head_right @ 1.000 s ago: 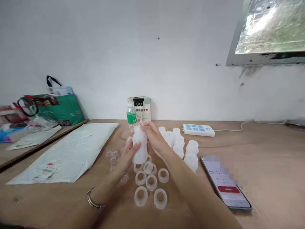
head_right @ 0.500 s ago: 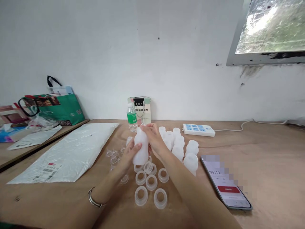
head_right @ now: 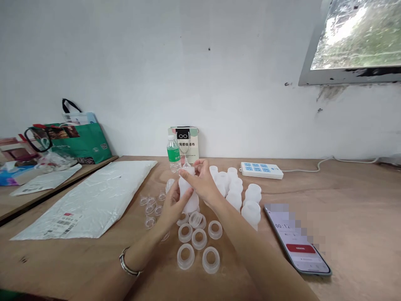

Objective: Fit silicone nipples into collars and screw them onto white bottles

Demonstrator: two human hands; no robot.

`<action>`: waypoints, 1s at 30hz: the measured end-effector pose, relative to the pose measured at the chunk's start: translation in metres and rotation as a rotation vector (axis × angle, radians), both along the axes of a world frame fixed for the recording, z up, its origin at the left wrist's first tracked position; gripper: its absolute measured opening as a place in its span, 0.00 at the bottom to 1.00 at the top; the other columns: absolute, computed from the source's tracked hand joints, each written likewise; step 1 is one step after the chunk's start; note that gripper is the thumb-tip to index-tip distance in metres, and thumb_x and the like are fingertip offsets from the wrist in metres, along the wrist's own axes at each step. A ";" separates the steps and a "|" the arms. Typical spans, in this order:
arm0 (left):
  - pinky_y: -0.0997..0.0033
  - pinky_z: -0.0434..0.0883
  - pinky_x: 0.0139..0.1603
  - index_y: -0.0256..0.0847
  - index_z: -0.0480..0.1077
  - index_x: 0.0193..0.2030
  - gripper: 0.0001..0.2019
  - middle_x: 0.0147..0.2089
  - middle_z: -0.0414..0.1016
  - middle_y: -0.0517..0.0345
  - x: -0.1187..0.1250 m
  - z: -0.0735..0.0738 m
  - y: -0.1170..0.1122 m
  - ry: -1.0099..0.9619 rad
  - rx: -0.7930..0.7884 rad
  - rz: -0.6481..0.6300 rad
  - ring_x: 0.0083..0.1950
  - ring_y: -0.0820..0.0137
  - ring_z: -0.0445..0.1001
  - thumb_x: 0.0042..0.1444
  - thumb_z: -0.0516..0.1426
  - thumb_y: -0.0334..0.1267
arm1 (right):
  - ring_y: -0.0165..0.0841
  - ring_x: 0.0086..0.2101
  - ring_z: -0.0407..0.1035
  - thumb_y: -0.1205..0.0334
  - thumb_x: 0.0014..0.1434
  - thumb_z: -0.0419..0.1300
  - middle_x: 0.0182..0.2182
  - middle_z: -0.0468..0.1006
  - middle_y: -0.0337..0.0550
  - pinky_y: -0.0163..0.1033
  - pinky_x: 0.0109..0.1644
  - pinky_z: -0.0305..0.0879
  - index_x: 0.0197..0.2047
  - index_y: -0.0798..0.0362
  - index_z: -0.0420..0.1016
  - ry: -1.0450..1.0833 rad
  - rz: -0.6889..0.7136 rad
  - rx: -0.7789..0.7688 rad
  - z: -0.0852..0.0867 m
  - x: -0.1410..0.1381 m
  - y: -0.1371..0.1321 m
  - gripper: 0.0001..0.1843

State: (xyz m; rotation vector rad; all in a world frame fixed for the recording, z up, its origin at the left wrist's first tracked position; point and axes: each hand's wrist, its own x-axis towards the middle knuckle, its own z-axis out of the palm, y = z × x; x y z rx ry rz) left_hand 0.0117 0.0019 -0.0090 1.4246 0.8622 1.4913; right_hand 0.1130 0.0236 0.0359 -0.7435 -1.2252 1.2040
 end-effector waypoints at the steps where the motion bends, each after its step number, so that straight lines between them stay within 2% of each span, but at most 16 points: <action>1: 0.69 0.70 0.45 0.39 0.65 0.49 0.22 0.45 0.74 0.51 0.002 -0.002 0.000 0.029 0.034 0.037 0.48 0.64 0.73 0.50 0.60 0.47 | 0.28 0.29 0.66 0.54 0.43 0.69 0.29 0.69 0.31 0.34 0.32 0.63 0.37 0.47 0.55 -0.053 -0.065 0.002 -0.001 -0.002 0.000 0.26; 3: 0.70 0.69 0.46 0.39 0.65 0.49 0.20 0.45 0.74 0.52 0.003 -0.003 -0.001 0.038 0.044 0.056 0.49 0.64 0.72 0.51 0.60 0.46 | 0.29 0.30 0.67 0.55 0.42 0.69 0.30 0.68 0.32 0.35 0.33 0.64 0.38 0.47 0.55 -0.104 -0.148 -0.023 -0.002 -0.003 -0.001 0.28; 5: 0.71 0.70 0.40 0.39 0.66 0.47 0.22 0.43 0.75 0.52 0.002 -0.002 -0.003 -0.022 -0.039 -0.011 0.46 0.64 0.73 0.49 0.61 0.48 | 0.30 0.30 0.67 0.54 0.41 0.69 0.30 0.69 0.33 0.35 0.33 0.64 0.39 0.47 0.56 -0.072 -0.116 -0.082 0.002 0.000 -0.002 0.28; 9: 0.73 0.67 0.24 0.34 0.68 0.42 0.31 0.30 0.76 0.50 -0.003 0.003 -0.006 -0.144 -0.303 -0.339 0.30 0.64 0.75 0.44 0.58 0.62 | 0.31 0.26 0.68 0.50 0.46 0.64 0.27 0.74 0.37 0.35 0.27 0.62 0.40 0.50 0.65 0.019 0.285 -0.211 0.012 0.012 -0.002 0.21; 11: 0.72 0.66 0.23 0.33 0.69 0.40 0.32 0.27 0.75 0.51 -0.004 0.005 -0.006 -0.144 -0.323 -0.390 0.26 0.65 0.74 0.43 0.57 0.64 | 0.31 0.25 0.69 0.51 0.46 0.63 0.26 0.76 0.39 0.35 0.26 0.62 0.38 0.51 0.69 0.015 0.400 -0.204 0.013 0.015 0.000 0.19; 13: 0.73 0.67 0.25 0.34 0.69 0.42 0.30 0.29 0.76 0.52 -0.003 0.005 -0.005 -0.099 -0.261 -0.313 0.27 0.67 0.74 0.43 0.60 0.61 | 0.31 0.24 0.68 0.54 0.43 0.65 0.24 0.77 0.39 0.35 0.26 0.62 0.35 0.52 0.70 -0.012 0.337 -0.167 0.010 0.015 0.003 0.17; 17: 0.71 0.69 0.34 0.37 0.68 0.46 0.22 0.39 0.76 0.52 0.000 -0.001 -0.001 0.084 -0.079 -0.069 0.37 0.66 0.74 0.48 0.60 0.50 | 0.32 0.26 0.68 0.56 0.41 0.65 0.23 0.75 0.38 0.38 0.31 0.64 0.31 0.52 0.70 -0.076 0.083 -0.115 -0.001 0.007 0.007 0.14; 20: 0.67 0.69 0.39 0.38 0.68 0.47 0.18 0.39 0.76 0.53 -0.001 -0.005 -0.002 0.305 0.026 0.128 0.39 0.63 0.74 0.51 0.58 0.44 | 0.32 0.27 0.66 0.60 0.41 0.65 0.25 0.72 0.35 0.37 0.32 0.63 0.31 0.51 0.69 -0.097 -0.042 -0.074 -0.007 -0.003 0.005 0.12; 22: 0.63 0.69 0.42 0.39 0.68 0.50 0.19 0.40 0.77 0.52 -0.005 -0.006 -0.003 0.416 0.065 0.220 0.41 0.60 0.74 0.50 0.59 0.41 | 0.32 0.28 0.64 0.60 0.43 0.64 0.26 0.70 0.34 0.38 0.34 0.62 0.32 0.50 0.68 -0.097 -0.149 -0.029 -0.012 -0.009 0.002 0.11; 26: 0.56 0.66 0.52 0.40 0.65 0.56 0.26 0.52 0.74 0.47 -0.013 -0.005 -0.005 0.503 0.122 0.270 0.52 0.53 0.72 0.47 0.61 0.37 | 0.33 0.31 0.65 0.57 0.49 0.61 0.29 0.69 0.36 0.39 0.38 0.63 0.34 0.49 0.66 -0.049 -0.339 0.065 -0.020 -0.018 -0.002 0.10; 28: 0.56 0.65 0.53 0.41 0.64 0.57 0.27 0.53 0.73 0.47 -0.013 -0.003 -0.005 0.514 0.139 0.269 0.54 0.54 0.71 0.47 0.60 0.37 | 0.33 0.32 0.65 0.55 0.49 0.62 0.30 0.68 0.36 0.39 0.38 0.64 0.35 0.49 0.66 -0.033 -0.342 0.060 -0.020 -0.019 -0.003 0.12; 30: 0.58 0.67 0.50 0.42 0.62 0.56 0.25 0.48 0.75 0.50 -0.012 -0.002 -0.005 0.502 0.143 0.255 0.49 0.57 0.73 0.49 0.59 0.38 | 0.33 0.33 0.66 0.54 0.46 0.65 0.33 0.69 0.37 0.38 0.38 0.65 0.38 0.48 0.64 0.003 -0.303 0.022 -0.017 -0.019 -0.004 0.18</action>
